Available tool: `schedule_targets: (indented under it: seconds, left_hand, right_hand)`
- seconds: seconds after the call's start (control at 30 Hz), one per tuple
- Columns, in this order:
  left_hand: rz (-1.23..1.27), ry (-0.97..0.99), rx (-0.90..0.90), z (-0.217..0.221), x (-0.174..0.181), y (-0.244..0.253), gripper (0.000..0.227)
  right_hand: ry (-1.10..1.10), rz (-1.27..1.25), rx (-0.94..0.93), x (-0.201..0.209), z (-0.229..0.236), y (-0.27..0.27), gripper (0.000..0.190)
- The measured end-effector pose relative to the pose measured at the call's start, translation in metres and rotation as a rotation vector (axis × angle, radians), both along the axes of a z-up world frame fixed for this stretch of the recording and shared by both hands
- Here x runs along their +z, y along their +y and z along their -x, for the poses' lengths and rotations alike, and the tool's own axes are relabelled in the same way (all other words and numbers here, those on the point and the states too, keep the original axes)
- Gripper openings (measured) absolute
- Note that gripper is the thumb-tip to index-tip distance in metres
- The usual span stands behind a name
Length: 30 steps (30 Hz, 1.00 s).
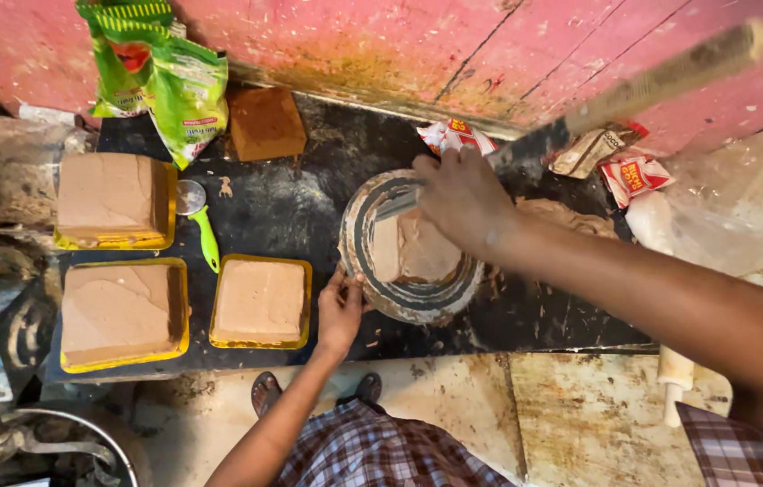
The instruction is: The person spreads a brown paste onto a square block using a metal spatula. They smooth the surface and scrape excess paste back onto the work surface, repeating the process on multiple blocks.
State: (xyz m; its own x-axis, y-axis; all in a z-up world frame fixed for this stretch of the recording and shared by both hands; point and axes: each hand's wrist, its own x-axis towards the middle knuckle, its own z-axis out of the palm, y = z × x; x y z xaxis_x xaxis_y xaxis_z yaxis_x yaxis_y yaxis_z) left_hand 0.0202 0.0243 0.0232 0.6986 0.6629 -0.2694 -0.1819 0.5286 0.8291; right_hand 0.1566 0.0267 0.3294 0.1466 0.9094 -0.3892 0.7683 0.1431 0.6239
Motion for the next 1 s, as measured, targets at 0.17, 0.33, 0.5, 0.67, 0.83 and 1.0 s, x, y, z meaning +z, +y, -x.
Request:
schedule_targets:
  seconds: [0.17,0.33,0.5,0.67,0.83,1.0]
  left_hand:
    - [-0.010,0.014,-0.012,-0.006,-0.008,0.007,0.045]
    - [-0.074,0.085,-0.057,-0.009,-0.011,0.023,0.043]
    - [-0.018,0.035,-0.109,-0.015,-0.004,0.046,0.041]
    - [-0.052,0.075,-0.152,-0.022,-0.005,0.068,0.038]
    - [-0.152,0.084,-0.168,-0.040,-0.020,0.089,0.031]
    - [-0.286,0.202,-0.102,-0.066,-0.043,0.109,0.030]
  right_hand:
    - [0.203,0.041,-0.186,0.012,-0.011,0.019,0.040]
    - [0.295,0.232,-0.397,0.021,0.005,-0.003,0.057]
    - [0.343,-0.007,-0.080,0.021,0.023,-0.036,0.013]
    - [0.085,0.001,0.098,0.016,0.033,-0.051,0.015]
    - [0.004,0.019,0.244,0.026,0.032,-0.079,0.018]
    - [0.015,0.103,0.122,0.030,0.029,-0.108,0.016]
